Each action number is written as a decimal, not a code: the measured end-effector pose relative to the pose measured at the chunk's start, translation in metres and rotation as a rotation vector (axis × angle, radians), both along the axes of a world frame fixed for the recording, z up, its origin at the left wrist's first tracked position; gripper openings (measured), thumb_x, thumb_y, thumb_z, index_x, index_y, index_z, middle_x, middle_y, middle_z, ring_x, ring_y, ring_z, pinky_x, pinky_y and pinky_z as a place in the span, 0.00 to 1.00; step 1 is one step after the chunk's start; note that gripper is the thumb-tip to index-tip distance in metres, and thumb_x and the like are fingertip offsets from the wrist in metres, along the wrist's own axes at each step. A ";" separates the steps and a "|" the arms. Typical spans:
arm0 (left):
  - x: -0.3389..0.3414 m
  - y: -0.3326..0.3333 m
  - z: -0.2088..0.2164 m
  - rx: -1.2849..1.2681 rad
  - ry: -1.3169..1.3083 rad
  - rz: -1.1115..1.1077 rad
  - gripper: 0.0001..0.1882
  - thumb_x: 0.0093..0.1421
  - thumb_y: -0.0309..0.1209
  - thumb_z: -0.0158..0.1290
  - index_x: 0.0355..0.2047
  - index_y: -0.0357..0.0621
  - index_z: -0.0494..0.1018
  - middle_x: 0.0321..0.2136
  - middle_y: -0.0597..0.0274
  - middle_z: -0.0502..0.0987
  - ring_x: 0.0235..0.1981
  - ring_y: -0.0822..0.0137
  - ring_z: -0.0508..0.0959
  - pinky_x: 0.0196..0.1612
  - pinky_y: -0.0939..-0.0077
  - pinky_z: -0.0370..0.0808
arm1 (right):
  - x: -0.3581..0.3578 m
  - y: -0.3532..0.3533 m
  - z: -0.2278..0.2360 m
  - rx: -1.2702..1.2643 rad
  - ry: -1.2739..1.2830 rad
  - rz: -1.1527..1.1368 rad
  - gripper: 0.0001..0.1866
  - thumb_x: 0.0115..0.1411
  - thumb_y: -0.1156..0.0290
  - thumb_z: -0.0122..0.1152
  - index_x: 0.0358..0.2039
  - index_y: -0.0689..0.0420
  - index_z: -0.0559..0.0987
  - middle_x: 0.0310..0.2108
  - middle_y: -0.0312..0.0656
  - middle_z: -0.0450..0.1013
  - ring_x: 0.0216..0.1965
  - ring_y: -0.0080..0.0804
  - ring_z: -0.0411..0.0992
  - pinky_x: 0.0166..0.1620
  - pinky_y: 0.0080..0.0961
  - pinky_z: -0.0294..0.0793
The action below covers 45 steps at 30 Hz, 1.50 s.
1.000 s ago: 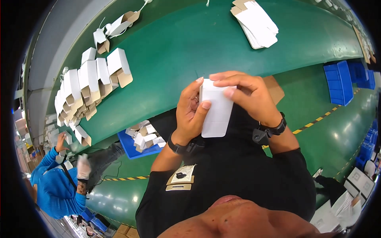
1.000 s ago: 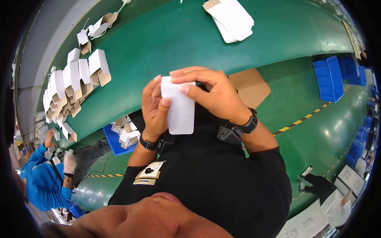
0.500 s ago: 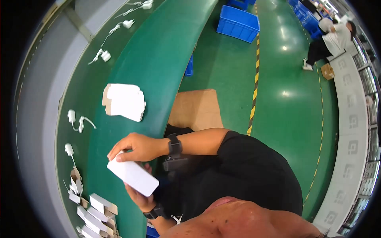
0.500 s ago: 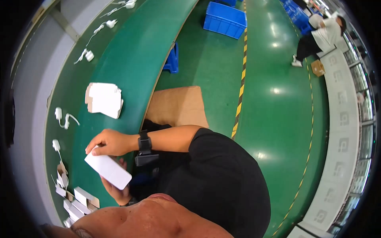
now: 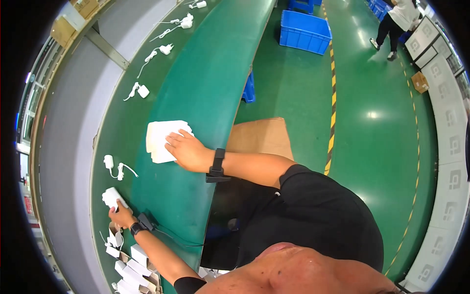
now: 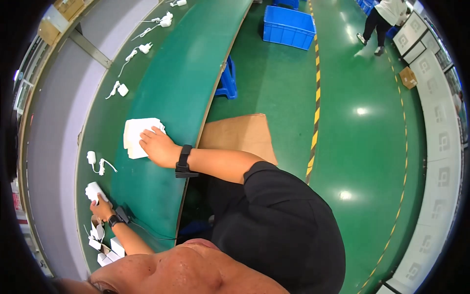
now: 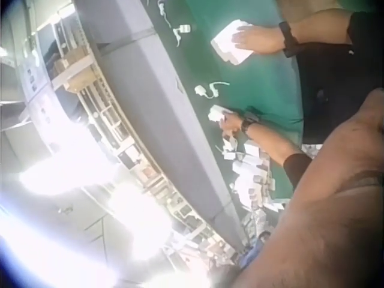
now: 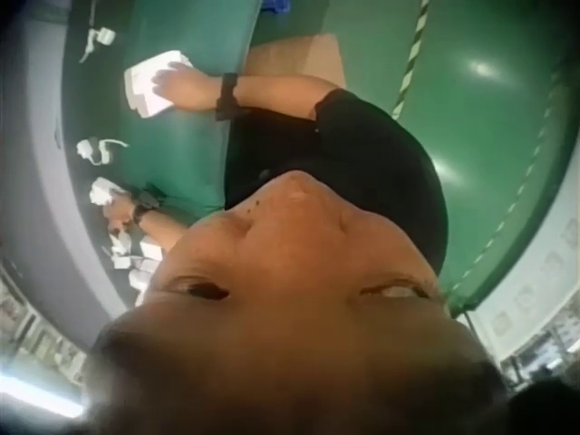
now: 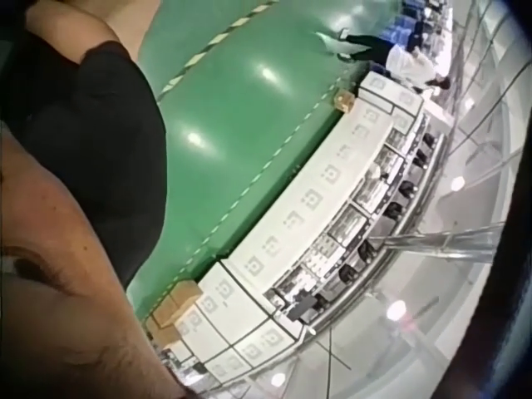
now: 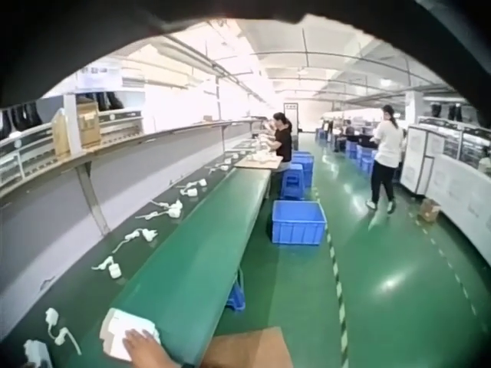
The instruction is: Folding and assembling white cardboard boxes on a production line.
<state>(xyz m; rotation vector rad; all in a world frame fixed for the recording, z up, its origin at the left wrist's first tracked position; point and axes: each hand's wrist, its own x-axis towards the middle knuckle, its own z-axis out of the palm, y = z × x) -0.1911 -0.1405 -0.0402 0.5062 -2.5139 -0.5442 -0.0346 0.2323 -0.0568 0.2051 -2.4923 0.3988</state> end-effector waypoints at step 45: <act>0.319 0.171 0.057 1.361 -0.157 -0.864 0.51 0.58 0.61 0.54 0.69 0.44 0.47 0.49 0.46 0.72 0.41 0.55 0.79 0.42 0.62 0.80 | 0.105 0.007 0.110 -0.727 -0.762 0.924 0.16 0.66 0.59 0.61 0.44 0.58 0.78 0.28 0.39 0.79 0.32 0.27 0.79 0.33 0.25 0.76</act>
